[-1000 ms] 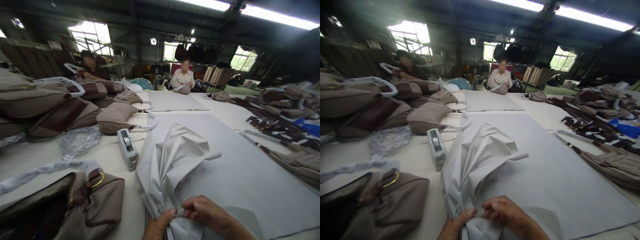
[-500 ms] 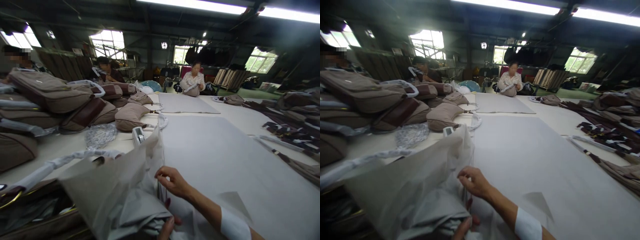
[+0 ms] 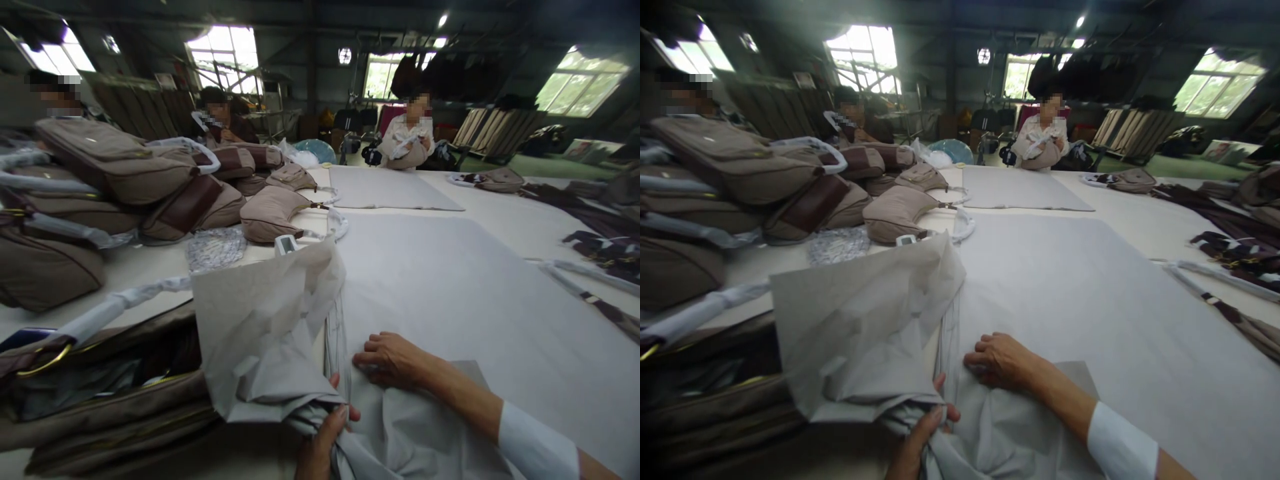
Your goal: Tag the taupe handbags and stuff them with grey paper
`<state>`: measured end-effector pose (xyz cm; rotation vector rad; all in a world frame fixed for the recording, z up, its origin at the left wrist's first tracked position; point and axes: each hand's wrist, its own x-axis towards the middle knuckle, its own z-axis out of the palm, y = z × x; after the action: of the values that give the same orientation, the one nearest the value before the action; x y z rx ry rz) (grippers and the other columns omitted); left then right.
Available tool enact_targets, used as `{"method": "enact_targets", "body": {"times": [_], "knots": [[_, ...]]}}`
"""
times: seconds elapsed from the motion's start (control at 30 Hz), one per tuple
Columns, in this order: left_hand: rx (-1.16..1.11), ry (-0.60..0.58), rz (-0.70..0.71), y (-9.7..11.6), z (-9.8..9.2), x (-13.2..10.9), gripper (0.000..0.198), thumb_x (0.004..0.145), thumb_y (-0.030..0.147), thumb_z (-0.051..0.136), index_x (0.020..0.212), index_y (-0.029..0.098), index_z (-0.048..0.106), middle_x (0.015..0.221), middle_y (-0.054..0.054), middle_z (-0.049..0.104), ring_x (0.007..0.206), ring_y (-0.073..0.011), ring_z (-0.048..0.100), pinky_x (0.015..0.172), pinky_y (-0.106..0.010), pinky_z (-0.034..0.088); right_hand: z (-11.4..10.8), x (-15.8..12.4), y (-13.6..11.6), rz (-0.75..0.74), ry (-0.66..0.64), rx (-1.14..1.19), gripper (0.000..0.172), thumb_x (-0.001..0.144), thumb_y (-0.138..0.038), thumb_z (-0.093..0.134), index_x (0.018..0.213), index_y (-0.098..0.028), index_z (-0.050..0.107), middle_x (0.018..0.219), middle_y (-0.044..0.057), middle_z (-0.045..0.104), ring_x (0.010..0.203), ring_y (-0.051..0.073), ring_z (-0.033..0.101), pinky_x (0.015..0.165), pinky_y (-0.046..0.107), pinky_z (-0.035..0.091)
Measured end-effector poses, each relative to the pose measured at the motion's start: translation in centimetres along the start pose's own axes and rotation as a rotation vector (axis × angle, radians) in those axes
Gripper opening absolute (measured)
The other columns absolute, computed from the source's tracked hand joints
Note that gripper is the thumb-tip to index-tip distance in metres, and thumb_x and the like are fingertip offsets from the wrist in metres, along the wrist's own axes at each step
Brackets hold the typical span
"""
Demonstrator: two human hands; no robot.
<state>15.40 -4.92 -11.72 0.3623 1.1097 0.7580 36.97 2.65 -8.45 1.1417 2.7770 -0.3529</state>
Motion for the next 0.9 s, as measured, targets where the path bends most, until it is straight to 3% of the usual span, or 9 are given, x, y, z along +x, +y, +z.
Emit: {"method": "enact_targets", "body": {"times": [0.07, 0.17, 0.27, 0.37, 0.47, 0.7, 0.9], "knots": [[0.029, 0.022, 0.065, 0.0, -0.1, -0.1, 0.078, 0.057, 0.048, 0.074, 0.124, 0.014, 0.053, 0.08, -0.002, 0.064, 0.067, -0.0155, 0.053, 0.071, -0.025, 0.04, 0.1, 0.0, 0.2, -0.01, -0.022, -0.01, 0.017, 0.079, -0.032, 0.061, 0.093, -0.023, 0.057, 0.081, 0.003, 0.06, 0.079, 0.018, 0.054, 0.066, 0.028, 0.035], [0.034, 0.019, 0.066, -0.1, 0.0, -0.2, 0.08, 0.057, 0.049, 0.073, 0.125, 0.013, 0.052, 0.08, -0.002, 0.064, 0.066, -0.0155, 0.052, 0.07, -0.025, 0.039, 0.5, -0.5, 0.4, 0.006, -0.019, 0.001, 0.014, 0.08, -0.035, 0.06, 0.082, -0.022, 0.057, 0.081, 0.002, 0.059, 0.079, 0.018, 0.053, 0.069, 0.03, 0.036], [-0.025, -0.002, 0.035, -0.1, 0.0, -0.2, 0.082, 0.056, 0.048, 0.074, 0.126, 0.014, 0.05, 0.077, -0.002, 0.063, 0.063, -0.0145, 0.05, 0.067, -0.025, 0.04, 1.1, -1.1, 0.3, 0.021, 0.041, 0.025, 0.017, 0.083, -0.035, 0.056, 0.077, -0.02, 0.059, 0.107, 0.006, 0.059, 0.088, 0.019, 0.053, 0.077, 0.033, 0.038], [-0.043, -0.002, 0.034, -0.3, -0.1, 0.0, 0.083, 0.055, 0.048, 0.074, 0.127, 0.013, 0.049, 0.078, -0.002, 0.063, 0.06, -0.0138, 0.048, 0.064, -0.025, 0.039, 1.7, -1.4, 0.3, 0.009, 0.077, -0.016, 0.021, 0.085, -0.032, 0.051, 0.074, -0.017, 0.06, 0.143, 0.009, 0.034, 0.093, 0.021, 0.053, 0.079, 0.037, 0.038], [-0.035, 0.015, 0.037, -0.4, -0.2, 0.1, 0.081, 0.056, 0.047, 0.074, 0.126, 0.013, 0.05, 0.079, -0.003, 0.064, 0.062, -0.0151, 0.05, 0.065, -0.026, 0.039, 2.0, -1.3, 0.3, -0.016, 0.07, -0.085, 0.02, 0.085, -0.03, 0.05, 0.075, -0.016, 0.061, 0.149, 0.006, 0.021, 0.087, 0.02, 0.054, 0.072, 0.037, 0.04], [-0.003, 0.014, 0.048, -0.5, -0.6, 0.2, 0.082, 0.06, 0.048, 0.072, 0.129, 0.012, 0.047, 0.081, -0.003, 0.065, 0.07, -0.0171, 0.054, 0.073, -0.027, 0.039, 0.4, -0.8, -0.1, -0.165, 0.047, -0.151, 0.024, 0.085, -0.025, 0.051, 0.063, -0.018, 0.056, 0.139, -0.003, 0.042, 0.075, 0.015, 0.048, 0.058, 0.03, 0.036], [-0.013, 0.008, 0.041, -0.7, -0.7, 0.4, 0.081, 0.061, 0.046, 0.072, 0.13, 0.011, 0.046, 0.079, -0.003, 0.065, 0.067, -0.0156, 0.053, 0.07, -0.025, 0.039, 1.6, -1.7, -0.2, -0.1, 0.099, -0.063, 0.027, 0.091, -0.027, 0.042, 0.069, -0.019, 0.055, 0.118, 0.004, 0.056, 0.079, 0.017, 0.049, 0.068, 0.033, 0.04]]}}
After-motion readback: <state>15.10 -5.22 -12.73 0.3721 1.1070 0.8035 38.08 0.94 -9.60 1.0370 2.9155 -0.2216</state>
